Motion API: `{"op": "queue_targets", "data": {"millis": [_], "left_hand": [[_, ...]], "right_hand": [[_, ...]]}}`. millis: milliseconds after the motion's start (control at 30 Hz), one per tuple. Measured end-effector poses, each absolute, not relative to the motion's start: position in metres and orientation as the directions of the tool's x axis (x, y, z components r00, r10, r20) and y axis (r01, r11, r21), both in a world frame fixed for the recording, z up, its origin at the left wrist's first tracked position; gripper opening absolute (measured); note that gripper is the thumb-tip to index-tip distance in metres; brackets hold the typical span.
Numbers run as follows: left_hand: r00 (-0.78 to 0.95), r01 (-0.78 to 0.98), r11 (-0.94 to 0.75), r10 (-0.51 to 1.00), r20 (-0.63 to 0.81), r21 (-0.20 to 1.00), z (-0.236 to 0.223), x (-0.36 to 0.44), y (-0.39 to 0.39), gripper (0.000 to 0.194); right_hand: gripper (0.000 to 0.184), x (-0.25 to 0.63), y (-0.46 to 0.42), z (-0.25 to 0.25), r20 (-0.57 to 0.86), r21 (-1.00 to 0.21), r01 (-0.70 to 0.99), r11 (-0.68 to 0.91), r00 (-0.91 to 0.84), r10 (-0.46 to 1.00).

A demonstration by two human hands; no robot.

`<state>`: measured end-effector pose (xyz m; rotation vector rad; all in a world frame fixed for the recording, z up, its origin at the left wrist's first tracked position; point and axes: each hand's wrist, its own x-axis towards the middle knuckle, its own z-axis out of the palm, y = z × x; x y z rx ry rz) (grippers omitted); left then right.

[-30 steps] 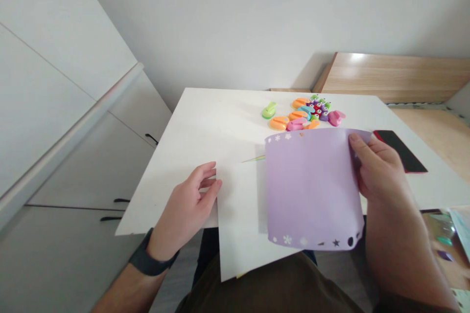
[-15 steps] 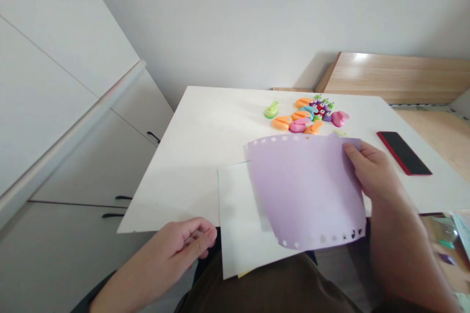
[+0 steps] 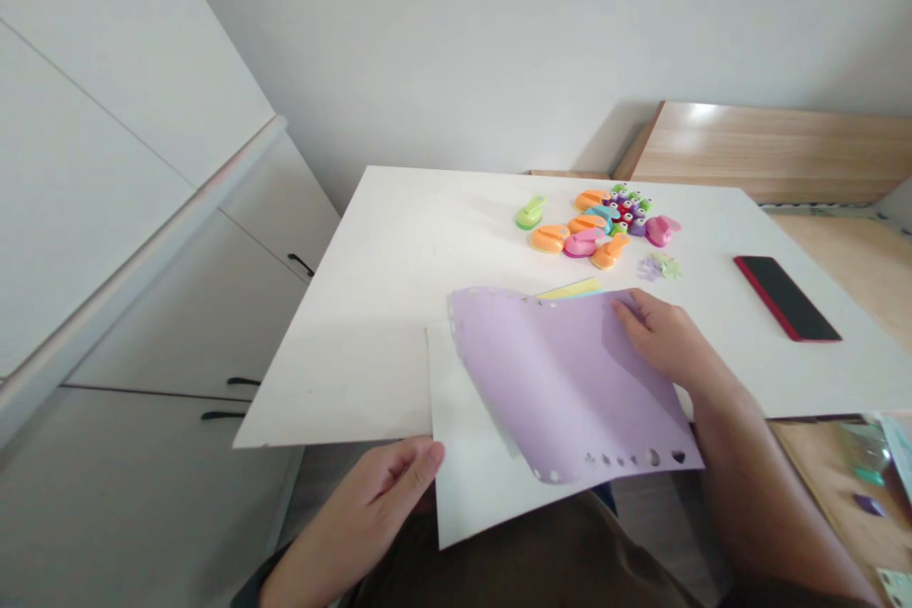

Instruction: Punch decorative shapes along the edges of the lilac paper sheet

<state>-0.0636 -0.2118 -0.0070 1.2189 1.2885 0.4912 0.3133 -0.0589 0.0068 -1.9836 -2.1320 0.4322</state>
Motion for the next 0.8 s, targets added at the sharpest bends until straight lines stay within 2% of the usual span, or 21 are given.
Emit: {"op": "queue_targets", "data": {"millis": [100, 333, 467, 667, 800], "left_hand": [[0.356, 0.223, 0.424, 0.803, -0.478, 0.878, -0.004, -0.06, -0.211, 0.044], [0.311, 0.057, 0.528, 0.797, -0.517, 0.847, -0.008, -0.055, -0.21, 0.047], [0.252, 0.1, 0.493, 0.828, -0.501, 0.864, -0.002, -0.054, -0.206, 0.043], [0.293, 0.104, 0.446, 0.84, -0.456, 0.889, 0.012, -0.048, -0.195, 0.047], [0.182, 0.288, 0.353, 0.892, -0.413, 0.89, 0.013, -0.047, -0.189, 0.048]], "right_hand": [[0.028, 0.315, -0.059, 0.003, -0.073, -0.317, 0.942, 0.11, -0.14, 0.987], [0.03, 0.312, -0.062, 0.0, -0.085, -0.267, 0.952, 0.147, -0.175, 0.981], [0.038, 0.311, -0.064, 0.003, -0.068, -0.337, 0.94, 0.055, -0.082, 0.994], [0.062, 0.314, -0.067, -0.003, -0.002, -0.43, 0.903, 0.003, -0.005, 1.0], [0.067, 0.315, -0.071, -0.005, 0.015, -0.463, 0.886, 0.024, -0.019, 1.0]]}}
